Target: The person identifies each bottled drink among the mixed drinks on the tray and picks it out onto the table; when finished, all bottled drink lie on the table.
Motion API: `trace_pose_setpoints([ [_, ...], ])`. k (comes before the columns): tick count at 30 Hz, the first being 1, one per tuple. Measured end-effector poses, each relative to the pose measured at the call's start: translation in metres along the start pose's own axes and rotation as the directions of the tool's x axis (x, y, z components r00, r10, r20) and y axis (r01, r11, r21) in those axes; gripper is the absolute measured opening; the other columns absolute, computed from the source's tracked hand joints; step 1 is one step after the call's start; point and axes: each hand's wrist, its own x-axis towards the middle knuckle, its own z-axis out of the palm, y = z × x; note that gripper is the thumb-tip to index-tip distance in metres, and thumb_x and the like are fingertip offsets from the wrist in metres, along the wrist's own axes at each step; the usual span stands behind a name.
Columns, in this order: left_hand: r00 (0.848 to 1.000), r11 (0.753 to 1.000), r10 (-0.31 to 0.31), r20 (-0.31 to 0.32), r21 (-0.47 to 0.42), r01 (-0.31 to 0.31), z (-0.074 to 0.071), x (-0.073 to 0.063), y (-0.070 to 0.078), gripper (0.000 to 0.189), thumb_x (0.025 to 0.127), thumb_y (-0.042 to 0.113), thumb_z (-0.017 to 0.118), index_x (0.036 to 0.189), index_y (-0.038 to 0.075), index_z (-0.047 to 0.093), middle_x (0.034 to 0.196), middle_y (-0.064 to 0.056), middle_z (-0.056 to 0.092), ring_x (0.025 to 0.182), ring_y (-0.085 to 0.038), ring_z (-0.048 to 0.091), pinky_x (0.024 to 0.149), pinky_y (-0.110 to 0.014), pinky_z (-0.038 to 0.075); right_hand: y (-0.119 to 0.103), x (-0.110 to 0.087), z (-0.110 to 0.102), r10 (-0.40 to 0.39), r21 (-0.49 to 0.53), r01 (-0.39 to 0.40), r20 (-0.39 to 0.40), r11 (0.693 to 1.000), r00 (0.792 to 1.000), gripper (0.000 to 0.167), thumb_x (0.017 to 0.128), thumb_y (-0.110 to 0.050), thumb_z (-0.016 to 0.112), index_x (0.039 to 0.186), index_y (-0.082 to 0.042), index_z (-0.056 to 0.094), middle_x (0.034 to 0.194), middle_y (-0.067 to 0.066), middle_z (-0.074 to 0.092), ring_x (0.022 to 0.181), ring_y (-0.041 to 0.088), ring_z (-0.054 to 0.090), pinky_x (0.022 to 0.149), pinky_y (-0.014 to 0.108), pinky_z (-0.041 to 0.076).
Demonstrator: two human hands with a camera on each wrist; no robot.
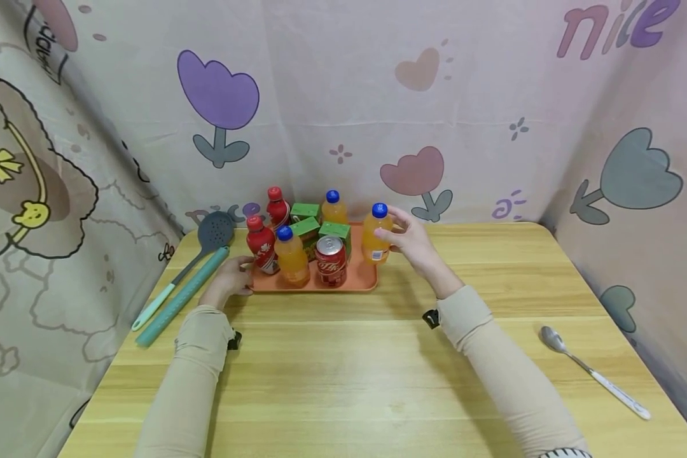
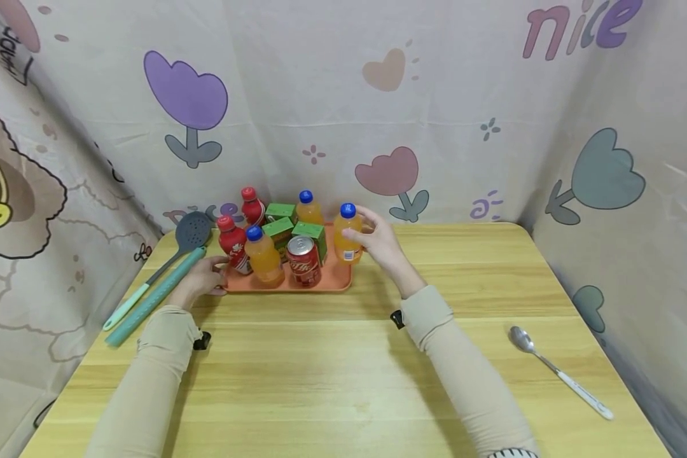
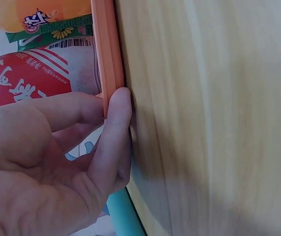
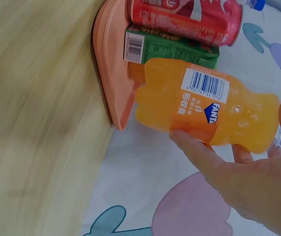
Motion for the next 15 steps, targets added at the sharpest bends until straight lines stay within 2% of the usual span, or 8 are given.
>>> trace_pose_setpoints([
  [7,1.0,0.999,0.008,0.002,-0.039,-0.008,-0.001,0.002,-0.005,0.068,0.097,-0.005,0.048,0.162,-0.004,0.03,0.126,-0.027,0.049,0.083,-0.018,0.063,0.068,-0.027,0.064,0.002,0.003,-0.012,-0.002,0.005,0.002,-0.03,1.0,1.0,0.059,0.101,-0.014,0.071,0.157,-0.016,0.05,0.157,0.016,0.055,0.139,0.042,0.058,0.106,0.062,0.055],
  [15,1.0,0.997,0.021,0.011,-0.071,-0.02,0.001,-0.003,-0.002,0.07,0.096,-0.006,0.048,0.163,-0.005,0.027,0.136,-0.031,0.047,0.086,-0.017,0.063,0.071,-0.027,0.065,0.0,0.013,-0.025,0.046,0.056,-0.041,-0.086,0.998,0.995,0.06,0.101,-0.013,0.071,0.157,-0.016,0.05,0.16,0.016,0.052,0.142,0.042,0.054,0.11,0.067,0.05],
])
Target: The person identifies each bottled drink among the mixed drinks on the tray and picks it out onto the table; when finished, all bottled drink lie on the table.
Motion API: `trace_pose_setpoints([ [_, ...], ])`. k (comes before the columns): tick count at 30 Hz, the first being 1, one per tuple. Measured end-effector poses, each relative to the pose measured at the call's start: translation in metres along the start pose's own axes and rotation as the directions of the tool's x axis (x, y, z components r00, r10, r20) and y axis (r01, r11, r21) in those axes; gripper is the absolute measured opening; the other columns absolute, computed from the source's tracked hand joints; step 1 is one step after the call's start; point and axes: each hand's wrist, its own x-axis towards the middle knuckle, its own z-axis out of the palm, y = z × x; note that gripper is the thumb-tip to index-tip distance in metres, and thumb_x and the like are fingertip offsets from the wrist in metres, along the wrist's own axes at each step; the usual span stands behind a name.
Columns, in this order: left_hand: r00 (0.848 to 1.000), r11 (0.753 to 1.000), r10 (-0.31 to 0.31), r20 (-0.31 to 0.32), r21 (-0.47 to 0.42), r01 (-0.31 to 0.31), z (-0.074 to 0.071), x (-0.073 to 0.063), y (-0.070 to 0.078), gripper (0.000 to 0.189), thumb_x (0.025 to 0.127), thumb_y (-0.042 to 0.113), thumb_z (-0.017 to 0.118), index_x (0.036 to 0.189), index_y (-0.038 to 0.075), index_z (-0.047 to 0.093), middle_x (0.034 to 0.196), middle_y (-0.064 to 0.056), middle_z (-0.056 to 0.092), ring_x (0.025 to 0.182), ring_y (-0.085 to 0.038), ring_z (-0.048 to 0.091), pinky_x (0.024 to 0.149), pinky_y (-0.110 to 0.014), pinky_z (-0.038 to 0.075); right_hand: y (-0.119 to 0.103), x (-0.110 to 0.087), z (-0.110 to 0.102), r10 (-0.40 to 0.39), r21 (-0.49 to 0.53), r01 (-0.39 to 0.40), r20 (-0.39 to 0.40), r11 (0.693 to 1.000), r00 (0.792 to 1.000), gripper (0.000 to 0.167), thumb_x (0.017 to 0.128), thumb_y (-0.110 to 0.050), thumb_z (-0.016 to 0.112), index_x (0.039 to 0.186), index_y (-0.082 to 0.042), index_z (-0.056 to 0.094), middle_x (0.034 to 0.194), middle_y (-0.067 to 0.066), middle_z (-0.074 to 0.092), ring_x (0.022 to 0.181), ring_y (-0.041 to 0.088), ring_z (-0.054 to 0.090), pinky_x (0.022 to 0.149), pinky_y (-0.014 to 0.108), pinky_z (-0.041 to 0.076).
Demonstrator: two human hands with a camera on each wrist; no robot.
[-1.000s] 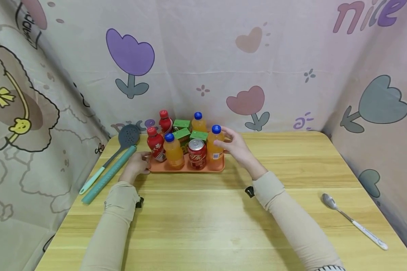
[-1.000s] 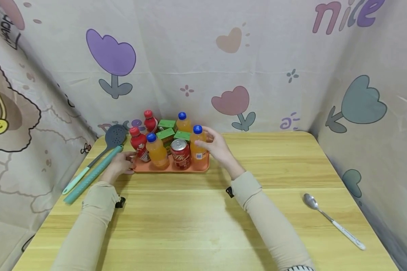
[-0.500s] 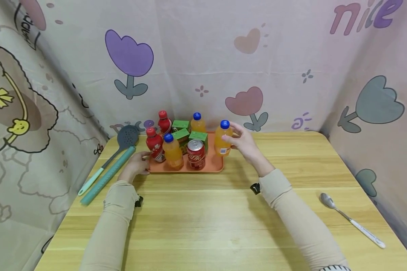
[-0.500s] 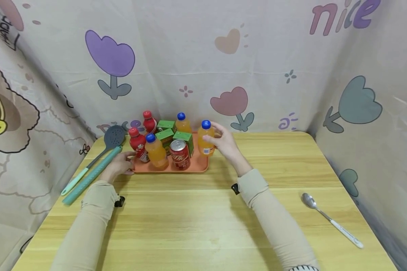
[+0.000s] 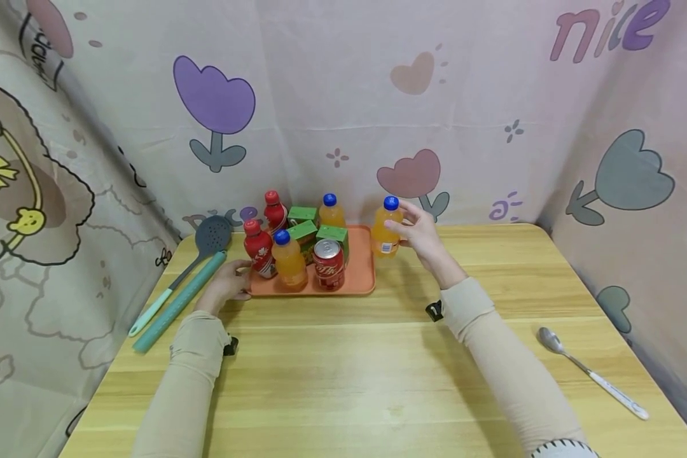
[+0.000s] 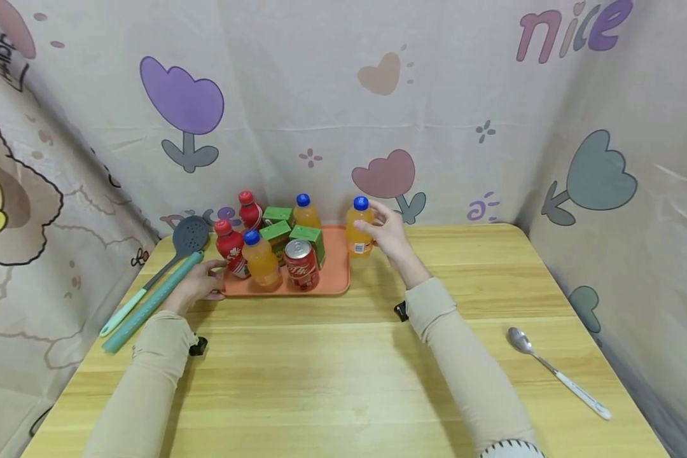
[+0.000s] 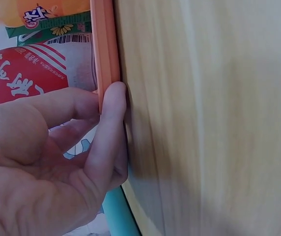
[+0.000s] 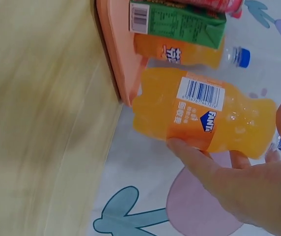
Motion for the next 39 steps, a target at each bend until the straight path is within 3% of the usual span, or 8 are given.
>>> trace_pose_setpoints([
  [9,1.0,0.999,0.018,0.002,-0.031,-0.018,-0.002,-0.001,-0.003,0.068,0.1,-0.004,0.05,0.163,-0.005,0.027,0.13,-0.03,0.048,0.085,-0.016,0.063,0.072,-0.027,0.065,0.004,0.017,-0.012,0.069,0.041,-0.066,-0.075,0.997,0.995,0.059,0.101,-0.016,0.071,0.156,-0.018,0.051,0.164,0.013,0.048,0.153,0.038,0.043,0.117,0.071,0.04],
  [20,1.0,0.999,0.024,0.007,-0.043,-0.023,-0.002,-0.007,-0.004,0.068,0.098,-0.006,0.051,0.162,-0.006,0.028,0.122,-0.026,0.05,0.079,-0.014,0.064,0.069,-0.027,0.064,0.014,0.04,-0.02,0.098,0.038,-0.093,-0.137,0.995,0.986,0.058,0.101,-0.016,0.071,0.155,-0.02,0.052,0.166,0.01,0.046,0.151,0.035,0.045,0.118,0.065,0.045],
  [27,1.0,0.999,0.03,0.009,-0.028,-0.03,0.0,-0.005,-0.005,0.067,0.1,-0.004,0.049,0.163,-0.005,0.027,0.127,-0.029,0.051,0.08,-0.014,0.064,0.069,-0.025,0.063,0.018,0.051,-0.028,0.1,0.011,-0.099,-0.169,0.995,0.981,0.058,0.101,-0.018,0.072,0.155,-0.021,0.053,0.165,0.011,0.047,0.151,0.036,0.045,0.118,0.066,0.044],
  [32,1.0,1.0,0.008,-0.009,-0.008,-0.008,0.002,-0.002,-0.007,0.067,0.099,-0.005,0.048,0.163,-0.003,0.027,0.13,-0.029,0.05,0.083,-0.016,0.063,0.069,-0.025,0.063,0.022,0.055,-0.03,0.128,-0.003,-0.131,-0.167,0.991,0.978,0.058,0.102,-0.019,0.07,0.156,-0.021,0.051,0.169,0.01,0.042,0.155,0.035,0.04,0.12,0.066,0.041],
  [39,0.999,1.0,-0.024,-0.027,0.006,0.024,0.003,0.0,-0.003,0.068,0.097,-0.007,0.048,0.162,-0.002,0.03,0.12,-0.024,0.051,0.083,-0.018,0.06,0.067,-0.026,0.062,0.027,0.06,-0.028,0.13,-0.002,-0.132,-0.168,0.991,0.977,0.057,0.103,-0.021,0.069,0.157,-0.021,0.05,0.17,0.01,0.04,0.156,0.035,0.038,0.122,0.066,0.039],
])
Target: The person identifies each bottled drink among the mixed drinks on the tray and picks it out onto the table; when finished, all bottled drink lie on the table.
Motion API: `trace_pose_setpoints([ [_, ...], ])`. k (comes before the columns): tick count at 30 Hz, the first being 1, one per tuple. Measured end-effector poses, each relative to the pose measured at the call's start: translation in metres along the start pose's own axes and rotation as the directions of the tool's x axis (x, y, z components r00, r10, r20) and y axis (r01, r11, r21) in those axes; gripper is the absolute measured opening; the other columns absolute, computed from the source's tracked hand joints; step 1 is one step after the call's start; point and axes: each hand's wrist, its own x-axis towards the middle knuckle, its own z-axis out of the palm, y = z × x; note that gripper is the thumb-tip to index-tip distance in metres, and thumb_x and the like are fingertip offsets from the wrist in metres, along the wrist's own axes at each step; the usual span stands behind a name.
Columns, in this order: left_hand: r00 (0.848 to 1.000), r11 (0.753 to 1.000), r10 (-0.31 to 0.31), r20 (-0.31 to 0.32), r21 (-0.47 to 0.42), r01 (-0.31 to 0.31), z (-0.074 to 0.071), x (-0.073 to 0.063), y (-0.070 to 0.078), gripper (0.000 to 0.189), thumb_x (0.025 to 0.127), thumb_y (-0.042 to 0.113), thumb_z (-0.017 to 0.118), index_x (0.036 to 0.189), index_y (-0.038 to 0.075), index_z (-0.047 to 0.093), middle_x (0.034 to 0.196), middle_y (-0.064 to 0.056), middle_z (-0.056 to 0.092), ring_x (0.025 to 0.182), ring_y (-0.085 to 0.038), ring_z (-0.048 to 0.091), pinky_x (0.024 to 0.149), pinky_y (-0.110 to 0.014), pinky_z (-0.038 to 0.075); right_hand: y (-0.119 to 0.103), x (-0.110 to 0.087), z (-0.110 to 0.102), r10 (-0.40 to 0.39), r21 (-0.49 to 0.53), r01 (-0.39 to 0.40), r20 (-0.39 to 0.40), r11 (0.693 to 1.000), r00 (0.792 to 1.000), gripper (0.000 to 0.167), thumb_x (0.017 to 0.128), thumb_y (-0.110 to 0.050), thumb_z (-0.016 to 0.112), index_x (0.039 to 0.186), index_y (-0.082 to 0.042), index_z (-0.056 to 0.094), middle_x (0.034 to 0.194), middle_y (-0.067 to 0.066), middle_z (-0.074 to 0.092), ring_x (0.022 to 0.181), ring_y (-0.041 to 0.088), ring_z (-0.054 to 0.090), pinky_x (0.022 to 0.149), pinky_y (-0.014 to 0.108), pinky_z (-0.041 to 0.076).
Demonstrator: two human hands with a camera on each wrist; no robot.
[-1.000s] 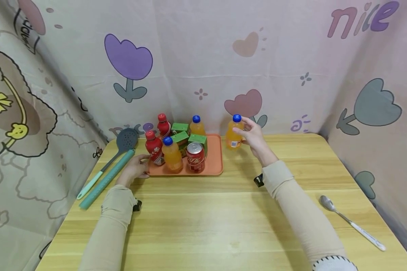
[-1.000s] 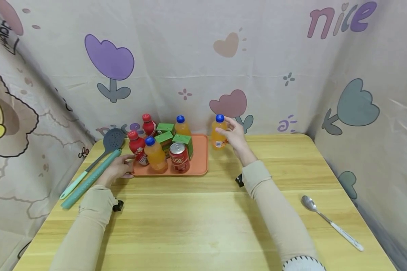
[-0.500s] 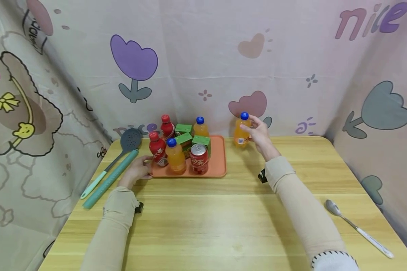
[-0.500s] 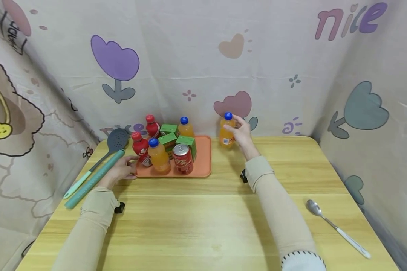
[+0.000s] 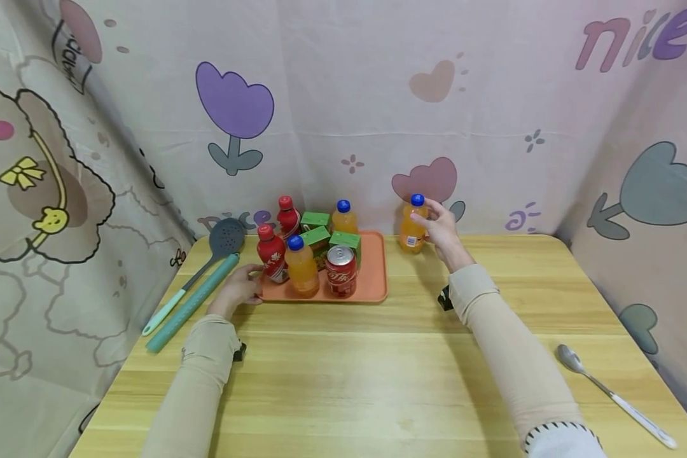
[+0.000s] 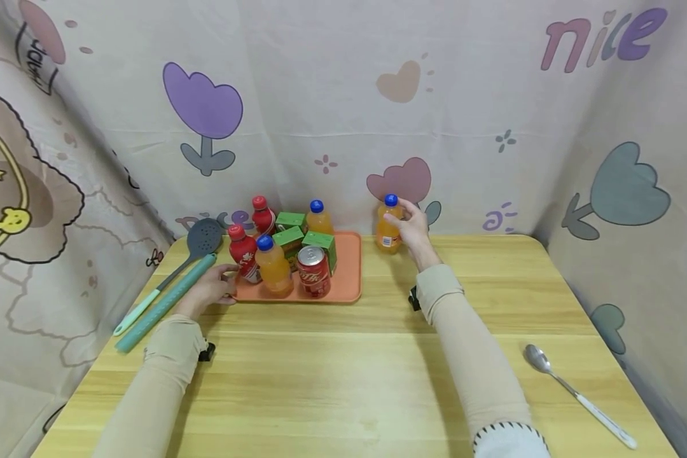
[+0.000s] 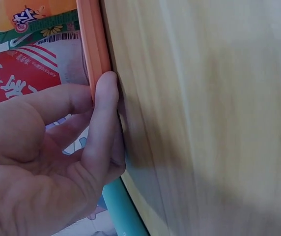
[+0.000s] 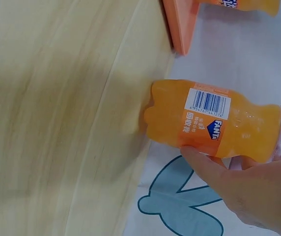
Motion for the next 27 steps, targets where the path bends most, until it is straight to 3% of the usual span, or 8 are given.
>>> trace_pose_setpoints([
  [14,1.0,1.0,-0.02,0.015,0.0,0.02,-0.001,0.0,0.004,0.07,0.096,-0.009,0.048,0.163,-0.003,0.028,0.134,-0.031,0.047,0.081,-0.019,0.06,0.065,-0.026,0.062,0.004,0.006,-0.009,-0.038,0.027,0.037,0.028,0.999,0.999,0.056,0.104,-0.018,0.066,0.158,-0.018,0.048,0.166,0.013,0.044,0.153,0.037,0.042,0.121,0.061,0.042],
  [23,0.999,0.999,-0.035,0.03,0.009,0.035,-0.002,0.002,0.005,0.075,0.093,-0.01,0.051,0.163,0.0,0.028,0.135,-0.028,0.044,0.078,-0.019,0.058,0.063,-0.026,0.062,0.004,0.002,-0.012,-0.176,-0.135,0.178,0.023,0.975,0.984,0.062,0.106,-0.018,0.064,0.163,-0.012,0.04,0.164,0.019,0.045,0.156,0.035,0.039,0.133,0.047,0.028],
  [27,0.998,0.999,-0.046,0.031,0.013,0.045,-0.002,0.002,0.005,0.075,0.093,-0.009,0.052,0.164,0.002,0.028,0.142,-0.029,0.041,0.079,-0.019,0.058,0.063,-0.026,0.062,0.001,-0.004,-0.011,-0.303,-0.221,0.288,-0.035,0.932,0.952,0.066,0.106,-0.023,0.064,0.164,-0.014,0.036,0.164,0.018,0.043,0.158,0.034,0.035,0.134,0.049,0.024],
])
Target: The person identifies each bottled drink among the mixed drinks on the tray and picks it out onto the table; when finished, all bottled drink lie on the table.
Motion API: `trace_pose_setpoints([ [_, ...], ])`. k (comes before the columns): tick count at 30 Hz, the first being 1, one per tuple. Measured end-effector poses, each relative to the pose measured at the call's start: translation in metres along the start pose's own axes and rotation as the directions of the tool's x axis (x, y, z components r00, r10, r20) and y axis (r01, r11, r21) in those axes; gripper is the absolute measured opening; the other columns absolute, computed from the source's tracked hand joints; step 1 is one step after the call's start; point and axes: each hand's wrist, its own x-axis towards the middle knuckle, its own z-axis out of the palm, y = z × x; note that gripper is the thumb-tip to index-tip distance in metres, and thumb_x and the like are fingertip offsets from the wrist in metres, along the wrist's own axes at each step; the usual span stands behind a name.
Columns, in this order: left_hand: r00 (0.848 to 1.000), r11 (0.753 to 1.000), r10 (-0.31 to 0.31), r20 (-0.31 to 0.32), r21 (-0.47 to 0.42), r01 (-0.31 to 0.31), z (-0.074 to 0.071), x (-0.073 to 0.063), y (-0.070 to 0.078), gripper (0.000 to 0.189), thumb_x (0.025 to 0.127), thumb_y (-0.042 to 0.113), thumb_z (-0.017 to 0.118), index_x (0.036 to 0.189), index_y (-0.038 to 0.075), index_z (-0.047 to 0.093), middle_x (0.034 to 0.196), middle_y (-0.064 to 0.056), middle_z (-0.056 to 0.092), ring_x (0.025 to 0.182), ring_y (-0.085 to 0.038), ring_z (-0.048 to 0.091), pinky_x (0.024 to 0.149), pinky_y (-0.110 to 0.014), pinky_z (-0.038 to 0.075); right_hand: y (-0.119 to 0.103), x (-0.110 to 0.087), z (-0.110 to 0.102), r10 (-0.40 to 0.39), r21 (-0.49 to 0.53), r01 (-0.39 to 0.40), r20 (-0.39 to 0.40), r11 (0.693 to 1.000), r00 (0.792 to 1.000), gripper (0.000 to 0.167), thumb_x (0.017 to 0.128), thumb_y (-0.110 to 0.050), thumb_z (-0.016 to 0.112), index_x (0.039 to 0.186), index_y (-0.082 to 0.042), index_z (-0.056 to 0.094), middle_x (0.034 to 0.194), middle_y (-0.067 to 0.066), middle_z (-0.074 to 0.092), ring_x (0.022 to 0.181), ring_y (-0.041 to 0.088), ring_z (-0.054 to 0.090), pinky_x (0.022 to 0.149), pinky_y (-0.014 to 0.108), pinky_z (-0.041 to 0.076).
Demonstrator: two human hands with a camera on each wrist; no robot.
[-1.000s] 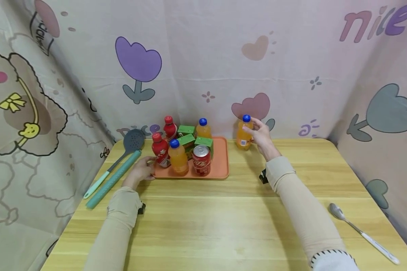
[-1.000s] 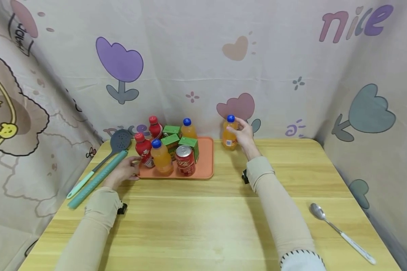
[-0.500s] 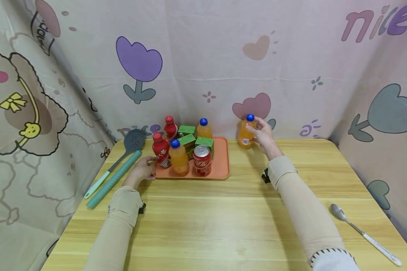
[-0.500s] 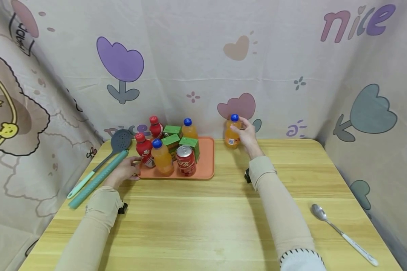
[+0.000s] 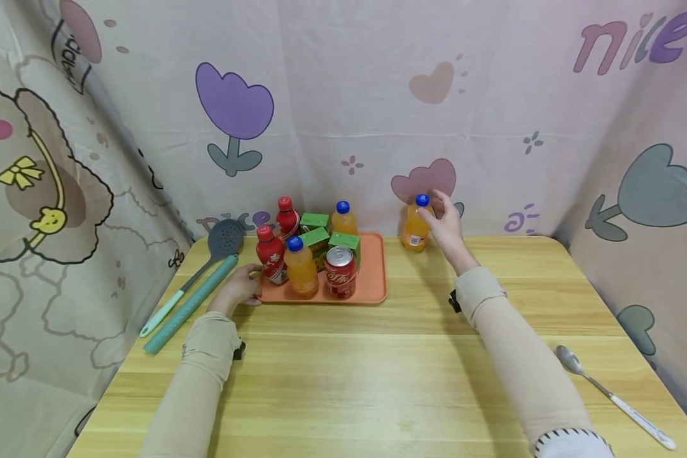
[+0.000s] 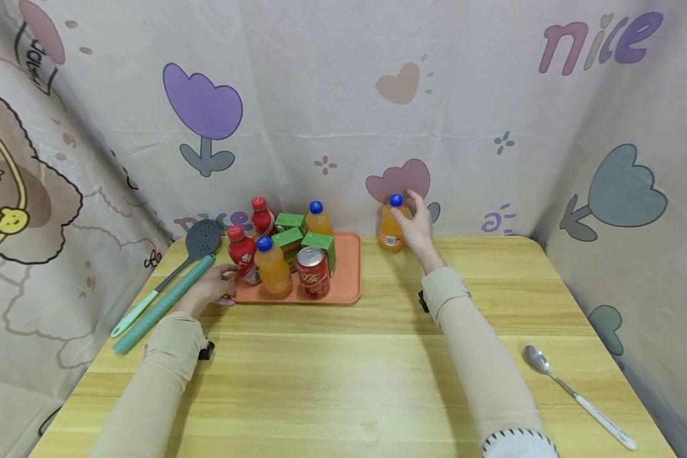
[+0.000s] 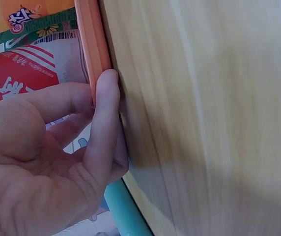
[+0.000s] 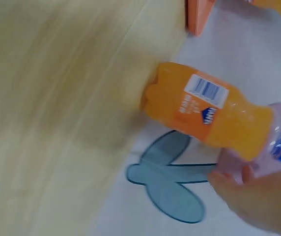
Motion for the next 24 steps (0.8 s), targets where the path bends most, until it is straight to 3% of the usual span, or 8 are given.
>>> trace_pose_setpoints([
  [2,1.0,1.0,-0.003,0.001,0.003,0.003,0.0,-0.001,0.002,0.076,0.093,-0.009,0.053,0.164,0.002,0.027,0.147,-0.03,0.04,0.08,-0.019,0.059,0.064,-0.026,0.062,-0.006,-0.004,0.001,-0.093,-0.078,0.089,-0.056,0.993,0.994,0.064,0.106,-0.026,0.064,0.163,-0.015,0.039,0.163,0.016,0.045,0.156,0.034,0.037,0.133,0.052,0.027],
  [5,1.0,1.0,-0.006,0.009,0.003,0.006,-0.001,-0.003,0.004,0.076,0.094,-0.009,0.053,0.165,0.002,0.026,0.157,-0.033,0.036,0.081,-0.019,0.06,0.064,-0.026,0.062,-0.014,-0.011,0.007,-0.263,-0.205,0.24,-0.089,0.949,0.961,0.061,0.105,-0.025,0.065,0.161,-0.014,0.043,0.164,0.014,0.045,0.154,0.034,0.039,0.13,0.055,0.031],
  [8,1.0,1.0,-0.002,0.021,-0.003,0.002,-0.002,-0.004,0.004,0.076,0.094,-0.009,0.053,0.165,0.001,0.025,0.161,-0.035,0.032,0.081,-0.018,0.06,0.064,-0.026,0.062,-0.021,-0.017,0.016,-0.401,-0.296,0.368,-0.056,0.881,0.914,0.06,0.103,-0.025,0.067,0.159,-0.013,0.046,0.163,0.015,0.044,0.153,0.035,0.039,0.127,0.057,0.033],
  [11,1.0,1.0,0.003,0.029,-0.015,-0.002,-0.002,-0.006,0.003,0.076,0.095,-0.008,0.053,0.165,0.001,0.025,0.157,-0.035,0.036,0.08,-0.017,0.059,0.064,-0.025,0.062,-0.026,-0.021,0.026,-0.466,-0.34,0.442,0.012,0.83,0.885,0.062,0.103,-0.026,0.068,0.159,-0.012,0.046,0.163,0.016,0.043,0.152,0.037,0.039,0.126,0.06,0.033],
  [18,1.0,0.999,0.004,0.026,-0.045,-0.002,-0.001,-0.007,0.0,0.074,0.096,-0.008,0.054,0.164,-0.002,0.025,0.131,-0.027,0.049,0.082,-0.018,0.061,0.066,-0.025,0.063,-0.028,-0.023,0.046,-0.481,-0.408,0.503,0.162,0.762,0.861,0.066,0.105,-0.028,0.064,0.163,-0.011,0.039,0.169,0.019,0.035,0.156,0.041,0.034,0.127,0.065,0.03],
  [24,1.0,0.999,-0.001,0.01,-0.053,0.001,-0.001,-0.003,-0.001,0.074,0.096,-0.009,0.053,0.165,0.0,0.025,0.126,-0.024,0.049,0.077,-0.016,0.059,0.064,-0.025,0.062,-0.029,-0.022,0.06,-0.368,-0.522,0.461,0.278,0.718,0.887,0.074,0.108,-0.048,0.051,0.17,-0.021,0.02,0.177,0.016,0.017,0.161,0.043,0.022,0.129,0.068,0.024],
])
